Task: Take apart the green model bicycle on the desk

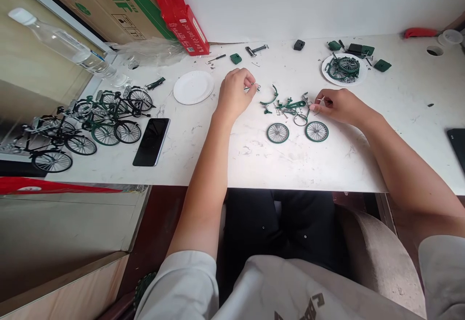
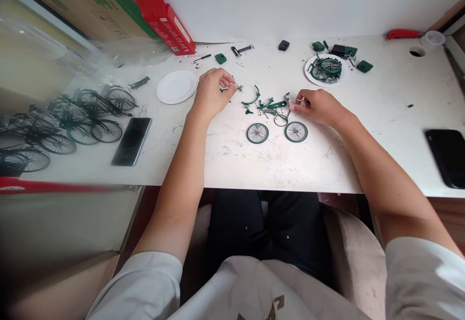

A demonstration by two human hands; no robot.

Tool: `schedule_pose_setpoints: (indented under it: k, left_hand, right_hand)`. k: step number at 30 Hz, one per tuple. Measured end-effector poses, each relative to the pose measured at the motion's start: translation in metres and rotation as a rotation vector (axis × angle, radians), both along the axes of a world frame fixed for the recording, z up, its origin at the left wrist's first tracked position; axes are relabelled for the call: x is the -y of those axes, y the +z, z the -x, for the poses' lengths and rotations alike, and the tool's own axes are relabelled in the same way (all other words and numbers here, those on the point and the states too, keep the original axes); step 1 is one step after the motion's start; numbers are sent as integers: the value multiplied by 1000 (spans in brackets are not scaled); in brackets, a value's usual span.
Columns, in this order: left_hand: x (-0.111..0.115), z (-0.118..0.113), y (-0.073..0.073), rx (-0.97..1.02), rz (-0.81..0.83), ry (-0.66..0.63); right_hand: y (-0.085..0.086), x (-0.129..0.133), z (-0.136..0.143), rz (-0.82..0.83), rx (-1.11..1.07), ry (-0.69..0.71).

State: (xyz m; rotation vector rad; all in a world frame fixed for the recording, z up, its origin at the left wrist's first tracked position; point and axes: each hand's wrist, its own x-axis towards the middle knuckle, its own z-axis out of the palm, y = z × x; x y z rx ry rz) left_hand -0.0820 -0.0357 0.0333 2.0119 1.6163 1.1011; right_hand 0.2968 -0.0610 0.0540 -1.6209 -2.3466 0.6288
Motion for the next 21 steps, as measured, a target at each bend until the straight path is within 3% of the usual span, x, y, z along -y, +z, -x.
schedule_pose_setpoints:
  k: [13,21]
  left_hand:
    - [-9,2,-26,-170,111,53]
    - [-11,-3,-31,-184,118,51]
  right_hand:
    - [-7,1,3,-151,-73,20]
    - [-25,5,19,-177,-81,-86]
